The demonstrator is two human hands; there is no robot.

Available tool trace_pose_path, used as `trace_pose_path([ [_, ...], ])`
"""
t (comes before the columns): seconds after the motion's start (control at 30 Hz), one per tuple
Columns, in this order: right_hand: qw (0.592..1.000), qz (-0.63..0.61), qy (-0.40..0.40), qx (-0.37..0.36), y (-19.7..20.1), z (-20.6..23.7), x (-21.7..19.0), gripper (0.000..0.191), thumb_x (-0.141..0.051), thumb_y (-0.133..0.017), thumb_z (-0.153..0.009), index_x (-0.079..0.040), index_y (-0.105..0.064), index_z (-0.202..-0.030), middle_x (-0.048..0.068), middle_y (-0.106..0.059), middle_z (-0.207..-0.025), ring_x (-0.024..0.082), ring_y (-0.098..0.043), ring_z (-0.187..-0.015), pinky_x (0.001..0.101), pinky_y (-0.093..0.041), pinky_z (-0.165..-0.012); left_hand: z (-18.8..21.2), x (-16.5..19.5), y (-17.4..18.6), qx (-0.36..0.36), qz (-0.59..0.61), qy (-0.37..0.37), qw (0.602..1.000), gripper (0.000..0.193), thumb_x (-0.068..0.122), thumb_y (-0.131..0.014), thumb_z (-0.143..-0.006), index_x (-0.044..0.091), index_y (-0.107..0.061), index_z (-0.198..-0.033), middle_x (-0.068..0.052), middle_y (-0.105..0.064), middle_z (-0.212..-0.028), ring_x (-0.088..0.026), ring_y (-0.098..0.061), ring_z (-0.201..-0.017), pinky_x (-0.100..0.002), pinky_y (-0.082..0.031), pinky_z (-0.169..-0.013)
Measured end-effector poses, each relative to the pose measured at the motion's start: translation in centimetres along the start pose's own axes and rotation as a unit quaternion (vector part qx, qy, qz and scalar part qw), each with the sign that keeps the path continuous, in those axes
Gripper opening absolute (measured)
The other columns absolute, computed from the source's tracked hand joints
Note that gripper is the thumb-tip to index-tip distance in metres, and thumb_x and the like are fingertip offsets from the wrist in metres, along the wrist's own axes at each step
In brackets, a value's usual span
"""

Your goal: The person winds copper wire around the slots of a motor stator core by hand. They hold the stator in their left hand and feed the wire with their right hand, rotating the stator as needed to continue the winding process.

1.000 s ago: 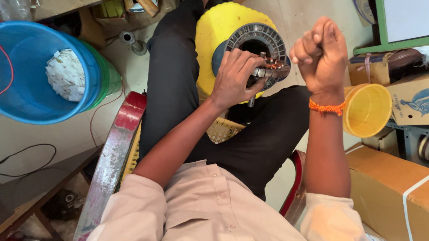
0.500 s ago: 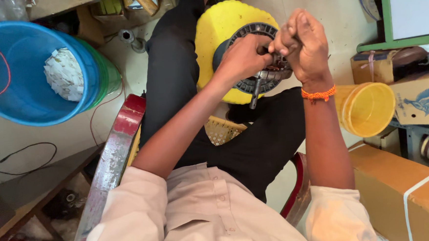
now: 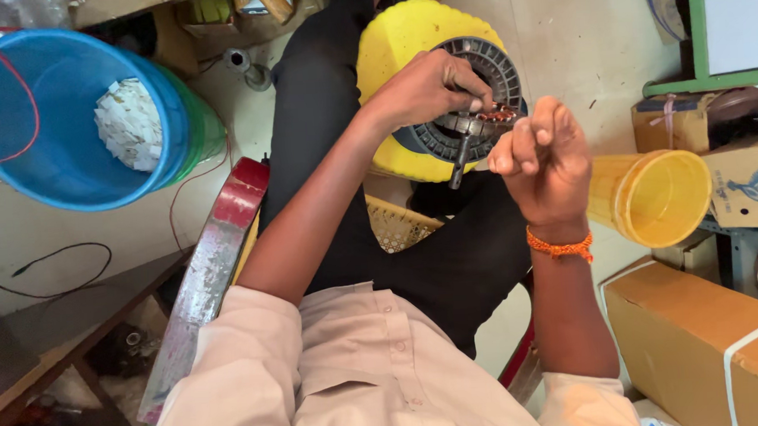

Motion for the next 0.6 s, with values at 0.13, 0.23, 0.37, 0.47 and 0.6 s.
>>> trace_pose_path([
  [0.13, 0.991, -0.13, 0.01, 0.019, 0.7, 0.4, 1.4, 0.038, -0.033, -0.037, -0.122, -0.011, -0.045, -0.092, 0.001, -0.044, -0.063, 0.019, -0.057, -0.067, 0.0339, -0.049, -0.074, 0.3, 0.1, 0.1, 0.007, 0.012, -0.014, 1.0, 0.016, 0.003, -0.078, -0.082, 0.01, -0.082, -0.096, -0.002, -0.074, -0.084, -0.013, -0.071, -0.082, -0.029, -0.056, -0.079],
  [0.23, 0.973, -0.23, 0.004, 0.03, 0.7, 0.9, 2.7, 0.033, -0.032, -0.036, -0.121, -0.012, -0.044, -0.096, 0.0, -0.04, -0.062, 0.018, -0.053, -0.062, 0.0326, -0.048, -0.07, 0.3, -0.5, -0.2, 0.002, 0.051, -0.002, 0.999, 0.014, 0.003, -0.078, -0.083, 0.009, -0.081, -0.095, -0.002, -0.074, -0.085, -0.013, -0.07, -0.082, -0.029, -0.056, -0.08],
  [0.37, 0.994, -0.109, -0.013, 0.019, 0.1, 1.9, 5.4, 0.033, -0.034, -0.042, -0.119, -0.013, -0.045, -0.094, -0.002, -0.038, -0.064, 0.016, -0.048, -0.06, 0.0346, -0.044, -0.072, 0.1, -0.9, -0.3, -0.017, 0.054, 0.003, 0.998, 0.013, 0.006, -0.078, -0.083, 0.008, -0.081, -0.096, -0.001, -0.077, -0.088, -0.012, -0.071, -0.084, -0.027, -0.056, -0.081],
  [0.47, 0.999, 0.026, -0.018, 0.012, 0.5, 2.8, 7.0, 0.036, -0.041, -0.047, -0.115, -0.013, -0.044, -0.091, -0.002, -0.034, -0.067, 0.016, -0.042, -0.062, 0.0336, -0.04, -0.069, 0.0, -0.2, -0.2, -0.029, 0.032, -0.008, 0.999, 0.014, 0.009, -0.077, -0.084, 0.007, -0.08, -0.098, 0.0, -0.079, -0.09, -0.012, -0.073, -0.086, -0.028, -0.056, -0.083],
  [0.6, 0.996, 0.075, 0.008, 0.053, 2.7, 4.7, 7.4, 0.038, -0.044, -0.051, -0.111, -0.013, -0.044, -0.09, -0.004, -0.028, -0.065, 0.013, -0.032, -0.058, 0.0304, -0.032, -0.061, 2.0, 2.7, 0.2, 0.029, 0.027, -0.071, 0.997, 0.019, 0.02, -0.079, -0.094, 0.01, -0.075, -0.109, 0.0, -0.076, -0.103, -0.016, -0.07, -0.096, -0.032, -0.056, -0.092],
])
Point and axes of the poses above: each hand's wrist, its own z-axis away from the middle knuckle, its own y-axis out of the back of the hand, x = y × z, the point moved 9 cm from there along -z, towards the middle knuckle
